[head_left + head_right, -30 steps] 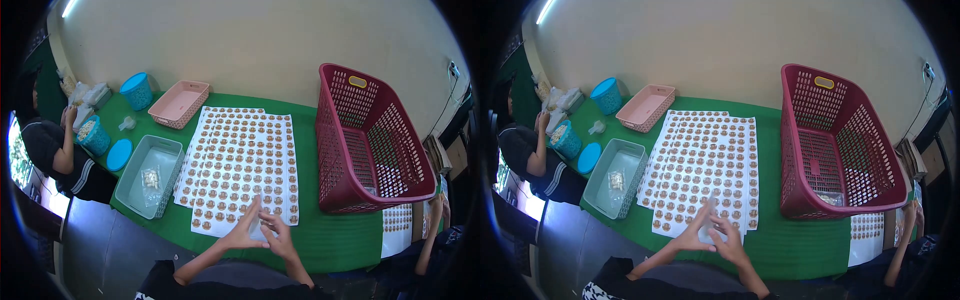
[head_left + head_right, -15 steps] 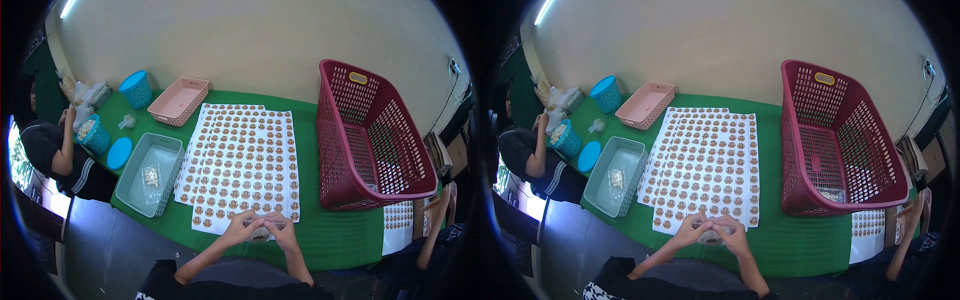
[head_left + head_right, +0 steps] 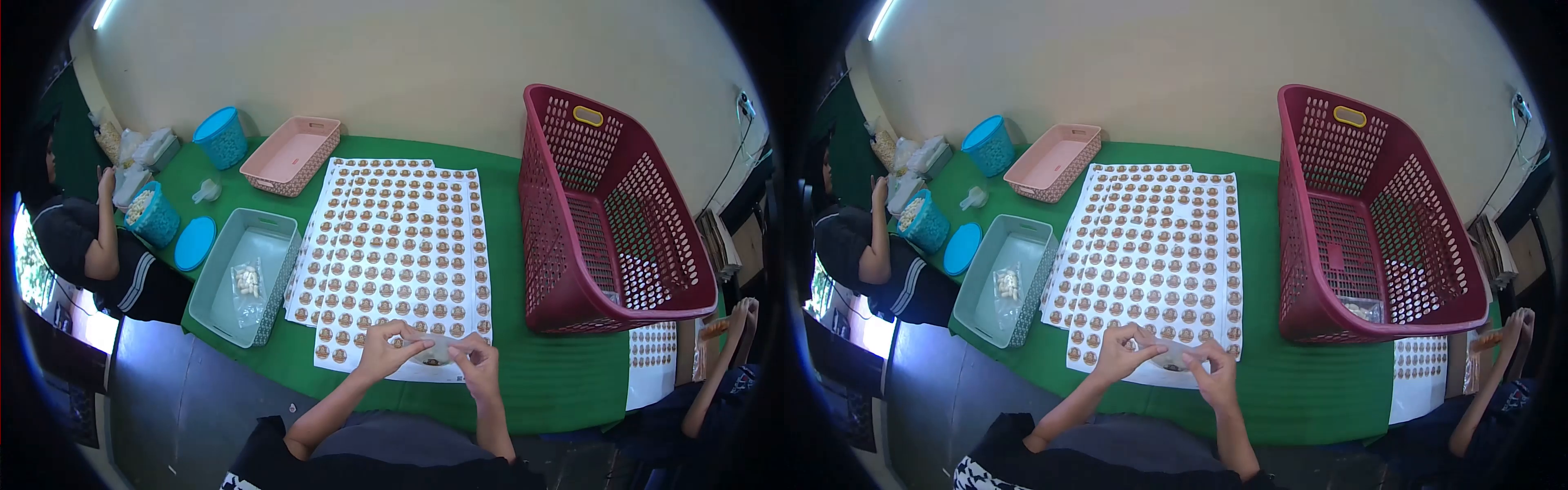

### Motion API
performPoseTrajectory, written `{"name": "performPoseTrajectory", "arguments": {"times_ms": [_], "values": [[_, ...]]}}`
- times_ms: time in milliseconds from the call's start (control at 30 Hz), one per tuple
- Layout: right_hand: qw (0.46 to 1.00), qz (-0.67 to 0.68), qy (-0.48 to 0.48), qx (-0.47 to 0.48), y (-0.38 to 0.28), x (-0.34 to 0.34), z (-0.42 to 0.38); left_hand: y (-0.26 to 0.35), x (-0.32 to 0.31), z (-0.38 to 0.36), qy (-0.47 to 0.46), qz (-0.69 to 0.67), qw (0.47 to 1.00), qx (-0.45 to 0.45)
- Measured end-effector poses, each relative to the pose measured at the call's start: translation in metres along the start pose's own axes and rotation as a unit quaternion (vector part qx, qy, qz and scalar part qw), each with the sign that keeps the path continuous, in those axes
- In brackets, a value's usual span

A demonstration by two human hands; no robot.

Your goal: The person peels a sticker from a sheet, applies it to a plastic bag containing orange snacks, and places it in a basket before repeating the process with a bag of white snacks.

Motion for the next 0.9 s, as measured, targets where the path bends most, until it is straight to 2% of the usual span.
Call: {"name": "performPoseTrajectory", "arguments": {"times_ms": [33,67,100,200,233,267,333,400,433,467,500,533,567,633,667,733,767,833,867,900], "values": [[1.000,0.000,0.001,0.000,0.006,0.003,0.003,0.010,-0.002,0.000,-0.007,0.003,0.998,-0.061],[0.998,0.049,0.044,-0.008,0.014,0.012,0.006,0.019,-0.002,-0.002,-0.016,0.007,0.992,-0.124],[0.991,0.098,0.087,-0.015,0.020,0.019,0.008,0.022,-0.002,-0.002,-0.018,0.009,0.992,-0.125],[0.992,0.099,0.081,-0.022,0.019,0.021,0.011,0.025,-0.008,-0.005,-0.062,0.038,0.990,-0.118],[0.991,0.099,0.084,-0.023,0.018,0.020,0.010,0.015,0.000,-0.002,-0.030,0.051,0.996,-0.072],[0.994,0.096,0.049,-0.025,0.014,0.013,0.009,0.005,0.008,0.000,0.002,0.063,0.998,-0.025],[0.995,0.091,0.012,-0.029,0.008,0.004,0.006,-0.003,0.012,0.004,0.016,0.051,0.999,-0.003],[0.998,-0.013,-0.064,0.025,-0.004,-0.011,0.003,-0.008,0.017,0.007,0.036,0.020,0.998,0.055],[0.998,-0.013,-0.064,0.024,-0.003,-0.010,0.005,-0.017,0.016,0.008,0.029,0.034,0.997,0.058],[0.997,0.053,-0.057,-0.012,0.006,-0.005,0.006,-0.024,0.015,0.007,0.028,0.033,0.997,0.059],[0.990,0.120,-0.047,-0.049,0.010,-0.004,0.008,-0.024,0.009,0.007,-0.002,-0.025,0.999,0.043],[0.990,0.121,-0.045,-0.050,0.011,-0.004,0.008,-0.024,0.004,0.006,-0.032,-0.082,0.996,0.027],[0.987,0.144,-0.019,-0.068,0.011,-0.003,0.009,-0.023,0.002,0.002,-0.033,-0.081,0.996,0.029],[0.985,0.154,0.021,-0.074,0.012,0.002,0.013,-0.004,-0.011,-0.006,-0.068,-0.134,0.987,0.051],[0.985,0.154,0.023,-0.075,0.015,0.002,0.014,-0.012,-0.015,-0.008,-0.069,-0.135,0.987,0.053],[0.974,0.195,0.072,-0.085,0.022,0.007,0.016,-0.040,-0.034,-0.018,-0.131,-0.129,0.974,0.130],[0.974,0.194,0.074,-0.085,0.020,0.003,0.014,-0.041,-0.034,-0.019,-0.113,-0.136,0.976,0.124],[0.999,-0.032,0.020,0.007,-0.002,-0.012,0.011,-0.041,-0.030,-0.020,-0.085,-0.149,0.977,0.130],[0.999,-0.033,0.021,0.007,0.002,-0.011,0.009,-0.043,-0.026,-0.020,-0.054,-0.160,0.976,0.135],[0.998,-0.005,-0.021,-0.060,0.022,-0.017,0.006,-0.044,-0.026,-0.020,-0.054,-0.161,0.976,0.135]]}}
Point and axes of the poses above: each hand's wrist, its own z-axis towards the middle knuckle, its own x-axis out of the back of the hand, y = z × x, the point moved 8 cm from there along z, towards the middle knuckle, and after that the axes turned 5 degrees about z, right-handed, at the moved point
